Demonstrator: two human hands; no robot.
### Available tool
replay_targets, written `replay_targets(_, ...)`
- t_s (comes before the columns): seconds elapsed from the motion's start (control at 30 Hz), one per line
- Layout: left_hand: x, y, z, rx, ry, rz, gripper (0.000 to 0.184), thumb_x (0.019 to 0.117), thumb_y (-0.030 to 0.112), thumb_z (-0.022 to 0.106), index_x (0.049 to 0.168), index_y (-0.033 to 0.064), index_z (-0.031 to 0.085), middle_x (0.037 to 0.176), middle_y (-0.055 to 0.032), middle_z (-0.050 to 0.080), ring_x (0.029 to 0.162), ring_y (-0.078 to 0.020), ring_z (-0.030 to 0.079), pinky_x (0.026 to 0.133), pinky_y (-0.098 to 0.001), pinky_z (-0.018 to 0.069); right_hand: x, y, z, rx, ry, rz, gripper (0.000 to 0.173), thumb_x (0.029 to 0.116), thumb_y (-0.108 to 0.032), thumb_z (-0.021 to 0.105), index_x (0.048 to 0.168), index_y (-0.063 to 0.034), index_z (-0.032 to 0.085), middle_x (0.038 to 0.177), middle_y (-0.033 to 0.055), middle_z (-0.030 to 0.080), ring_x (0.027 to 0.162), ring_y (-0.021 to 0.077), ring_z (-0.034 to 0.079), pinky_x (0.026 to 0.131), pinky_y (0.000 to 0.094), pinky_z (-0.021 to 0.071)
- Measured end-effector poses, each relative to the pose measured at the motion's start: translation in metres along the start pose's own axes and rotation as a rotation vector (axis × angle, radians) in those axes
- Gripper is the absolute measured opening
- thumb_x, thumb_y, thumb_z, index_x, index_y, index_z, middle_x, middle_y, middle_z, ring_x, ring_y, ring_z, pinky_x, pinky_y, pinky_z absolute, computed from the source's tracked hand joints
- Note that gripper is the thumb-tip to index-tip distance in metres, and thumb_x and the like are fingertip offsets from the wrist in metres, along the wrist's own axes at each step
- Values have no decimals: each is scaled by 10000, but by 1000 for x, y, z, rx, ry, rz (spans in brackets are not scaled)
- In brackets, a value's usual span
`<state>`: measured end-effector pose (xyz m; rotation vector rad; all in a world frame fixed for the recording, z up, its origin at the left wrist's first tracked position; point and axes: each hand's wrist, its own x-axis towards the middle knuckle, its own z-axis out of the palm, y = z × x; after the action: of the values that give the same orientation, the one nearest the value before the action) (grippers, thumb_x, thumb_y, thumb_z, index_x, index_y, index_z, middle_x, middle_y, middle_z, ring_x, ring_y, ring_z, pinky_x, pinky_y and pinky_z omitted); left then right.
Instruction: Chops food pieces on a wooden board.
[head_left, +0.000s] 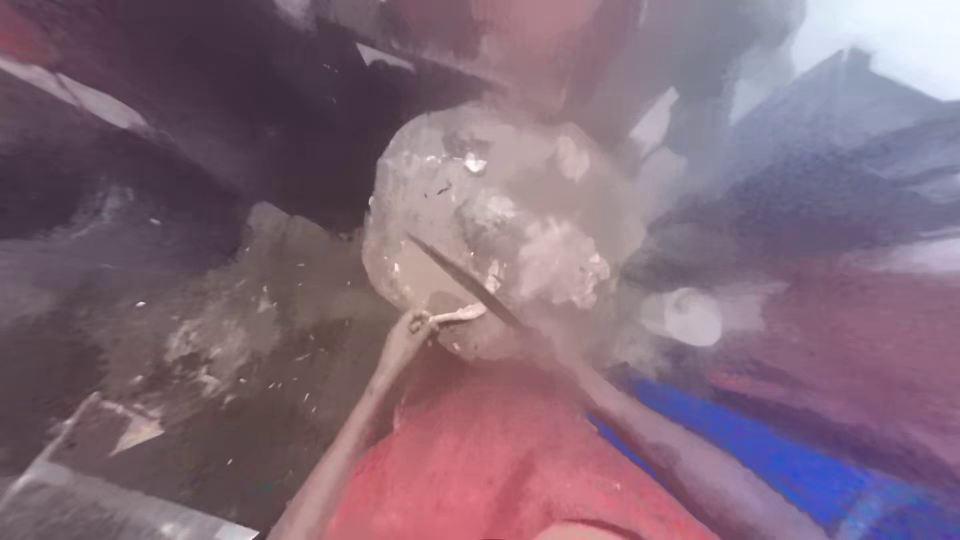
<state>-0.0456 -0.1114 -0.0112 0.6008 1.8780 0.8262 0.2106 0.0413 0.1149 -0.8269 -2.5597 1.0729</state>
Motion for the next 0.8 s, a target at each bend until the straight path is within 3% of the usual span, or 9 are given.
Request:
replay_targets(0.07,-3,0,0,44,8,-5,308,1020,240,641,1261,52,603,976,-46,728,783,-105,698,749,-314,600,-11,28,21,-54,-75,22,349,1001,-298,557,1130,-30,740,928,130,748,846,255,735,792,454,606)
replay_targets(0.17,-8,-7,4,121,20,3,314,1011,277,661,1239,64,625,971,-69,704,813,-125,663,795,-344,563,-6,64,30,-243,-554,423,447,1090,-368,430,1440,-117,550,1206,202,695,1103,388,681,963,598,515)
replay_targets(0.2,-11,-10,5,132,12,-11,309,1012,278,656,1235,66,623,960,-70,691,808,-129,650,793,-348,555,-3,66,32,-276,-586,476,473,1091,-408,403,1444,-125,542,1205,213,693,1110,415,673,955,628,504)
replay_targets(0.33,-22,-16,14,128,-52,-98,324,1012,313,655,1223,69,616,929,-57,693,787,-132,661,767,-354,566,8,27,11,-197,-433,392,527,1075,-497,411,1357,-91,595,1080,174,720,1002,357,707,894,571,542)
replay_targets(0.43,-29,-32,26,81,-72,-63,334,1001,348,667,1181,67,643,945,-57,702,814,-135,671,798,-377,572,3,-4,1,65,-271,200,430,1050,-365,522,1271,-18,647,980,150,727,871,263,716,813,460,589)
replay_targets(0.53,-31,-39,34,64,-53,-24,306,997,339,671,1133,66,656,895,-38,700,772,-112,660,762,-334,567,-9,18,20,85,-402,209,373,1046,-254,528,1308,-16,647,1085,182,727,977,280,716,912,460,568)
replay_targets(0.63,-33,-39,41,17,-44,-87,296,1000,339,675,1143,81,652,892,-23,723,744,-106,697,716,-311,604,-10,58,41,-136,-682,407,494,1097,-405,403,1477,-108,510,1232,199,683,1134,363,671,1001,574,506)
replay_targets(0.7,-32,-36,44,-40,-33,-95,286,998,340,677,1127,86,650,881,-14,734,736,-111,710,704,-310,614,-4,56,39,-155,-634,394,508,1087,-460,401,1404,-101,570,1137,190,708,1057,359,693,947,578,528)
replay_targets(0.8,-37,-36,49,-32,-44,-95,314,1002,330,663,1179,70,657,943,-35,734,780,-129,720,744,-340,626,6,11,14,-19,-583,367,514,1079,-485,423,1357,-88,594,1075,157,711,980,298,700,904,519,549)
